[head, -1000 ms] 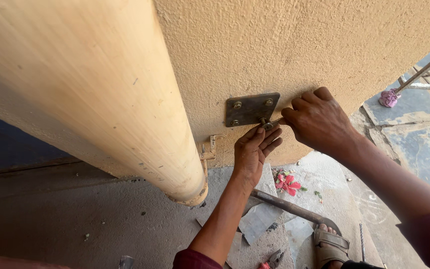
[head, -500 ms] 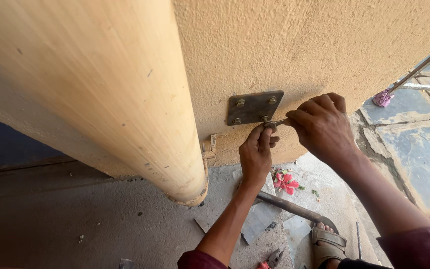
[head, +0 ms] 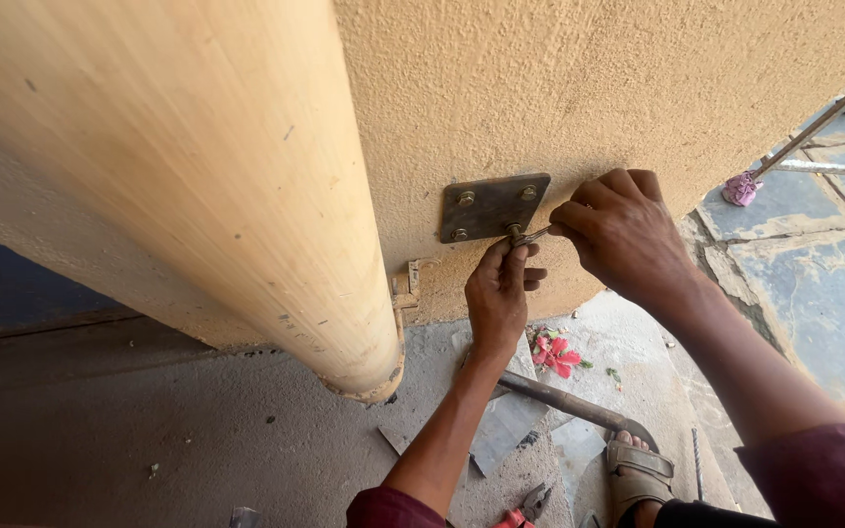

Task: The person uses a wrench to tighten bolts on a metal bracket that secures a vertical pipe to an exterior wall. The person repeatedly adjusts the wrench and repositions hands to tighten each bolt in sequence.

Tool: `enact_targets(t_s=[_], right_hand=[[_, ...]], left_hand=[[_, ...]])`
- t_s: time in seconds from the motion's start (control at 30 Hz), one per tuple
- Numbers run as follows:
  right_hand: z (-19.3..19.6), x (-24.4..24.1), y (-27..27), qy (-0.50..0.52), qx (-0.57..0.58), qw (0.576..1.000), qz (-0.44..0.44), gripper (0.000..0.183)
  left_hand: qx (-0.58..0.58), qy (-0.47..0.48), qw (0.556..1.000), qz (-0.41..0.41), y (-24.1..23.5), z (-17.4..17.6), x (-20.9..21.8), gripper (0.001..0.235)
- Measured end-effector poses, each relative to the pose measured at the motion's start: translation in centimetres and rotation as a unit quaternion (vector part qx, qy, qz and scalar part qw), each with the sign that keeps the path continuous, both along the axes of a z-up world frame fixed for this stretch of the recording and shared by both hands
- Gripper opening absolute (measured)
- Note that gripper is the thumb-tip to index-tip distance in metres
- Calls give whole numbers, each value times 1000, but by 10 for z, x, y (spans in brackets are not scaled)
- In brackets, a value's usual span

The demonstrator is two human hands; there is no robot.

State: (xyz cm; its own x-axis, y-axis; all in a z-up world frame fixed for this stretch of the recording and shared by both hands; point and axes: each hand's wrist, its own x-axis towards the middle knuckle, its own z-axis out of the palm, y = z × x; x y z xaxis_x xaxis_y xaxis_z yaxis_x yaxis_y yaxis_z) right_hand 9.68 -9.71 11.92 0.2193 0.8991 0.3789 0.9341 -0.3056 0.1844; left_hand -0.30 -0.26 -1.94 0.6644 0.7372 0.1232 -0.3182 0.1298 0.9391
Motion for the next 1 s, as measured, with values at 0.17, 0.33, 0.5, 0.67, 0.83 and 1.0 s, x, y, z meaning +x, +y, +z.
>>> enact_targets(t_s=[0.17,0.33,0.5,0.67,0.83,1.0], right_hand=[[9,0,-5,68,-49,995,-61,17],[-1,7,-12,72,7,997,-13,15],[-8,9,-12,61,37,997,24,13],[-11,15,-11,50,19,998,13,14],[-29,18,-16,94,58,994,13,19],[-23,21,-10,53,60,996,42,17]], left_hand=[[-17,-3,1000,-18,1,-3,0,29],[-43,-29,998,-26,5,-5,1,27],[-97,-46,994,-37,7,-8,2,24],[-158,-64,984,-46,6,-1,0,26],[-158,-53,985,-44,4,6,-5,26],[-154,-42,986,-36,7,9,-5,27]])
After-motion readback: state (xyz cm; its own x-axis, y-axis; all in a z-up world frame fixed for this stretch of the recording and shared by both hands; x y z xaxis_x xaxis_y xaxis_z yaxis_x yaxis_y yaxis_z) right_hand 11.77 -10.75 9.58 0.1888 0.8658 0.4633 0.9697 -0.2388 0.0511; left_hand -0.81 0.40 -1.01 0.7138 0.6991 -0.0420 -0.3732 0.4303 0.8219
